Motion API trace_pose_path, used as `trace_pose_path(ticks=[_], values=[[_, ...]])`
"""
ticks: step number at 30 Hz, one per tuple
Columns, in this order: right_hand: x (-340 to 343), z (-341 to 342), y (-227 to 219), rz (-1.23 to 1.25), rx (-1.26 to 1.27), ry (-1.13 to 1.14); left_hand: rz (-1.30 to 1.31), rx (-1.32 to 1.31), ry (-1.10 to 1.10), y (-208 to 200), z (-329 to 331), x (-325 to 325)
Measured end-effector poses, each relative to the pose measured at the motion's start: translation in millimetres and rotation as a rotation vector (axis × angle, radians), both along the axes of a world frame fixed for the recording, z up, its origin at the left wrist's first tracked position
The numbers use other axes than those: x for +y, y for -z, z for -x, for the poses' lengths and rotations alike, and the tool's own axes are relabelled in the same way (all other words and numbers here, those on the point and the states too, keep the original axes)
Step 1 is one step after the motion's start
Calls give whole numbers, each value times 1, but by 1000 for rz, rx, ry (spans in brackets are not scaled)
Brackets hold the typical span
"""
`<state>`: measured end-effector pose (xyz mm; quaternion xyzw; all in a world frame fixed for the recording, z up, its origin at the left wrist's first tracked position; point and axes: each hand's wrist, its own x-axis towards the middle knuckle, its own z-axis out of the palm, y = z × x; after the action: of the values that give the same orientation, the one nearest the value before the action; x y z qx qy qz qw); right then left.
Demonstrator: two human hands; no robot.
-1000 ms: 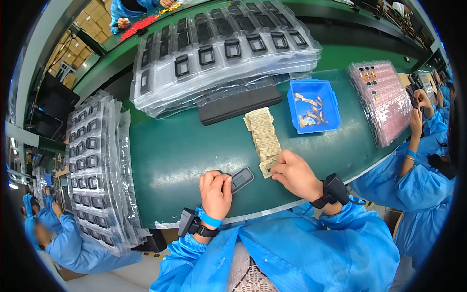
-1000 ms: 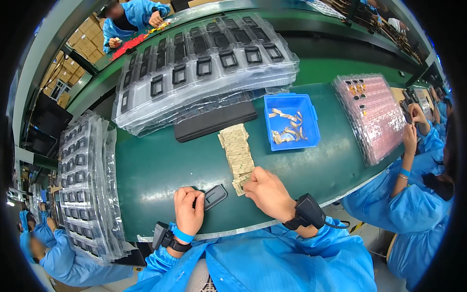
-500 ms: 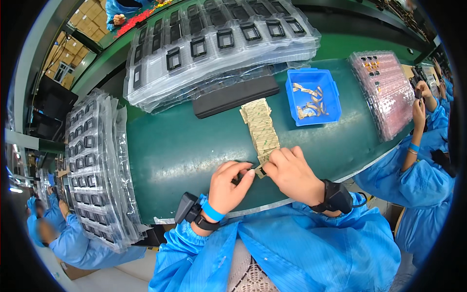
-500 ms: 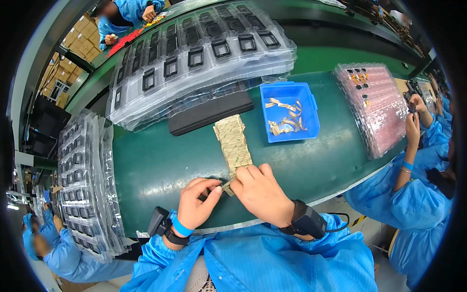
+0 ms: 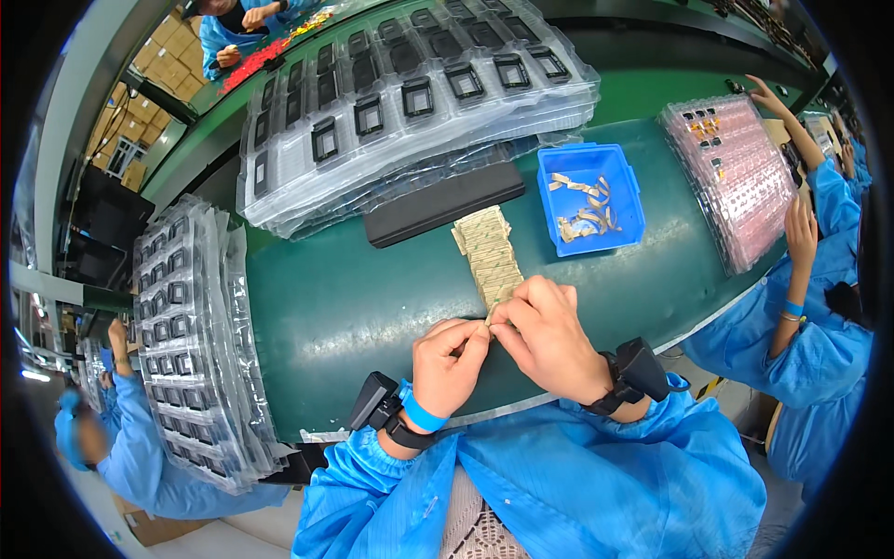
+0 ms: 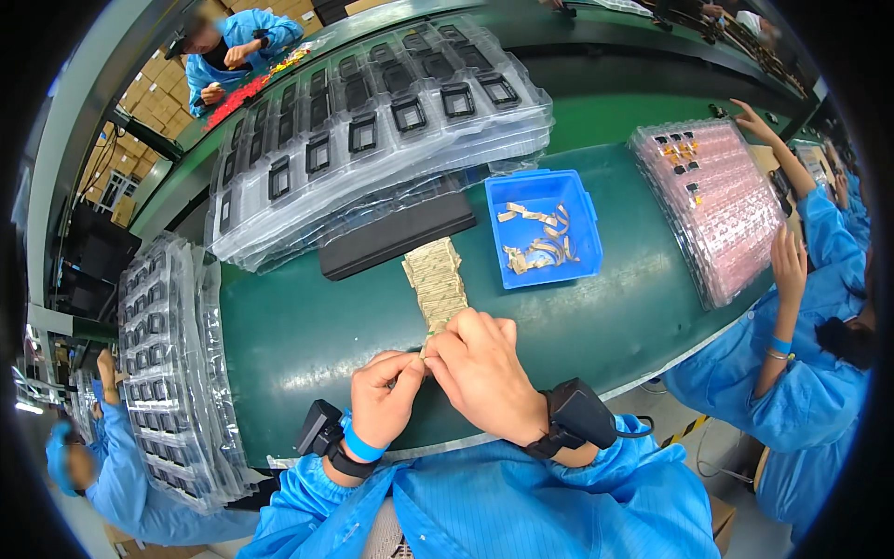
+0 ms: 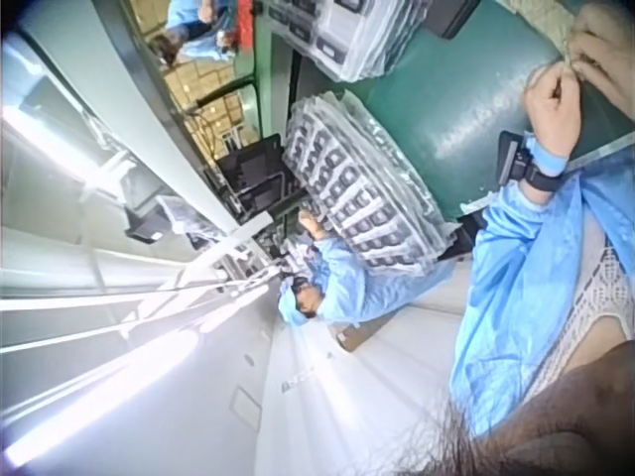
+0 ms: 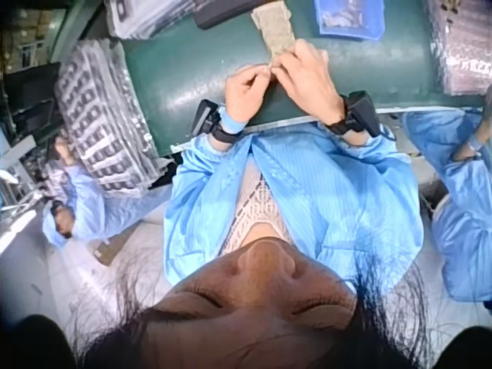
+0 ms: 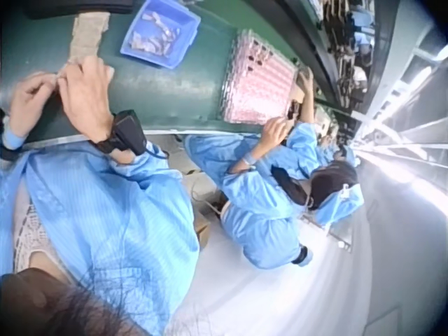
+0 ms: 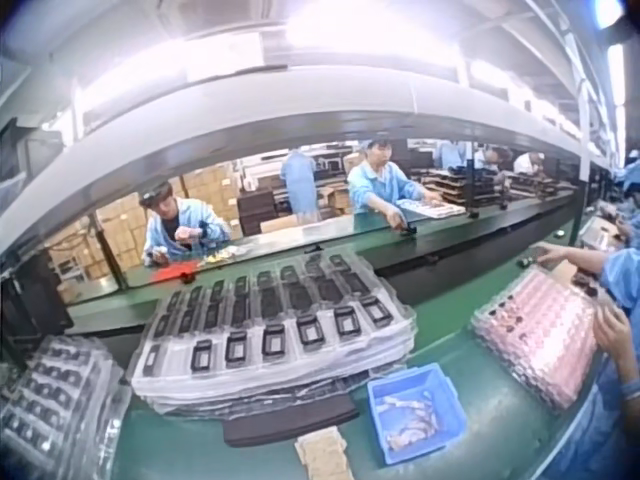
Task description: Assembling small electronic inserts into a plastic frame on a factory assembly line.
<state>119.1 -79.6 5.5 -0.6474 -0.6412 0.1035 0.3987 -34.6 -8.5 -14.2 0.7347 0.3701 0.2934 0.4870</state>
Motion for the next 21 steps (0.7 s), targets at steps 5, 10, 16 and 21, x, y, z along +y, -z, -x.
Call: trace_pose_path(ticks=[5, 10, 16, 21], values=[[1, -1, 4, -26, -87, -30, 69, -33, 37, 6, 2, 2], [-1, 2, 11, -141, -262, -10, 308, -65, 14, -3, -4, 0], [-4, -9, 1, -182, -125, -47, 522, -188, -92, -11, -11, 2], [7, -47, -9, -201, -11, 194, 439, -198, -157, -11, -13, 9]])
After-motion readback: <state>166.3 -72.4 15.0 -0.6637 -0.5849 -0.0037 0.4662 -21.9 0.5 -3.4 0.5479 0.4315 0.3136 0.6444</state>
